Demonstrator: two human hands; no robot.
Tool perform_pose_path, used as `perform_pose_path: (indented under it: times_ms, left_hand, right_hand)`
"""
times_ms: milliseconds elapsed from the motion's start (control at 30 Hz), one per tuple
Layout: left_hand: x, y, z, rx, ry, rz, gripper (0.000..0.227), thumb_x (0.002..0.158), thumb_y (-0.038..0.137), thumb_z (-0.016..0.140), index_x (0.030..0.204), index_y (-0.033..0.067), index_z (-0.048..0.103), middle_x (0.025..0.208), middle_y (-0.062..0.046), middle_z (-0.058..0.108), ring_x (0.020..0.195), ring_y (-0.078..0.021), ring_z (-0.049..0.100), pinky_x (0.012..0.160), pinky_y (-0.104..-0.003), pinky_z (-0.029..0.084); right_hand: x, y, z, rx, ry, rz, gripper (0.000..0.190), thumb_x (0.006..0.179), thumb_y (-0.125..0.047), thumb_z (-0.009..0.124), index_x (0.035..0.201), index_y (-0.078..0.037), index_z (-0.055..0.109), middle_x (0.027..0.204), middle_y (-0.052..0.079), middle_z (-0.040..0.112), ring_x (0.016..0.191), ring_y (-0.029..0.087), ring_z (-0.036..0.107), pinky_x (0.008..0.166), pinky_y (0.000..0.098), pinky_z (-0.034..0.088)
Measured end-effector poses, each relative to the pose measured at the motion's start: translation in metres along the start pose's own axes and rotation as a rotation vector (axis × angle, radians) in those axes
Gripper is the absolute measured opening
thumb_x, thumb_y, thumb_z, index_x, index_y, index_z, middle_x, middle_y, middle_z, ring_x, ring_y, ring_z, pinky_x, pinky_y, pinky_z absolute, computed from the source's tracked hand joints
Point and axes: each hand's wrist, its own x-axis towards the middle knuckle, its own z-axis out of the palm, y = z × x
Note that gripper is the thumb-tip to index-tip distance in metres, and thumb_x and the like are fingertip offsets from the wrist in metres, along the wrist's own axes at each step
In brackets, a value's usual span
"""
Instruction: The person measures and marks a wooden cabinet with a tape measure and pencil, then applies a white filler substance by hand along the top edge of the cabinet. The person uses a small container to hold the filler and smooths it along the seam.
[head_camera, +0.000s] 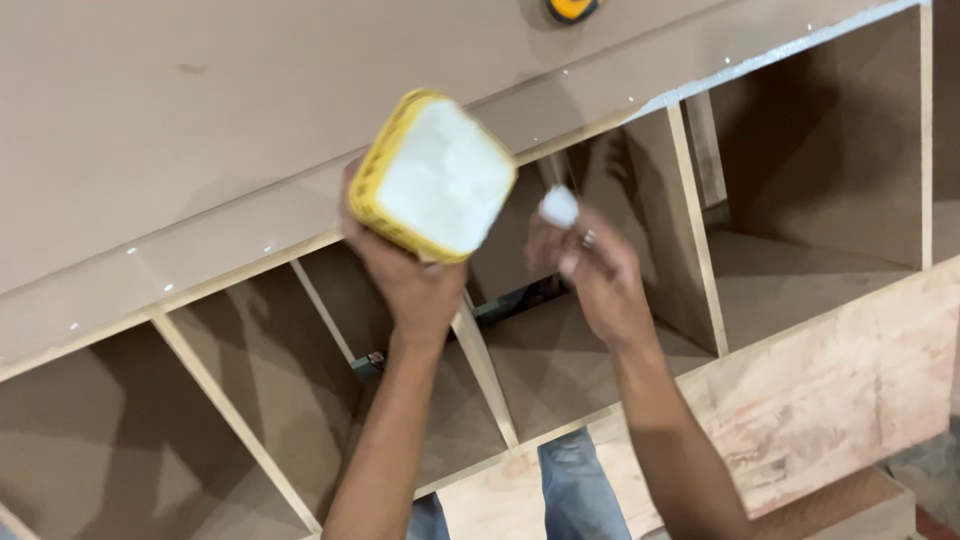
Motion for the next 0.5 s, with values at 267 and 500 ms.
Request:
perform_pose_path:
  times_ms: [267, 500]
  left_hand:
    - [-0.04, -0.027, -0.03, 0.052, 0.026, -0.234, 0.103, 0.085, 0.013, 0.089, 0.157, 0.0037, 0.015, 0.154, -0.012, 0.035, 0.146, -0.0268, 0.041, 0.126, -0.041, 0.037]
    - [-0.04, -0.027, -0.041, 0.2, -0.028, -0.154, 0.101, 0.081, 0.009, 0.089, 0.158, 0.0029, 0.024, 0.155, -0.012, 0.032, 0.145, -0.0288, 0.04, 0.124, -0.041, 0.036]
  right_hand:
    - [0.089, 0.104, -0.072, 0.16, 0.542, -0.1, 0.1, 0.079, -0.006, 0.053, 0.167, -0.019, 0.007, 0.169, 0.009, 0.021, 0.143, 0.024, 0.043, 0.112, 0.0408, 0.046]
    - [0.11, 0.119, -0.076, 0.15, 0.647, -0.166, 0.101, 0.079, -0.006, 0.051, 0.168, -0.021, 0.007, 0.147, 0.008, 0.04, 0.112, 0.018, 0.047, 0.093, 0.0324, 0.05]
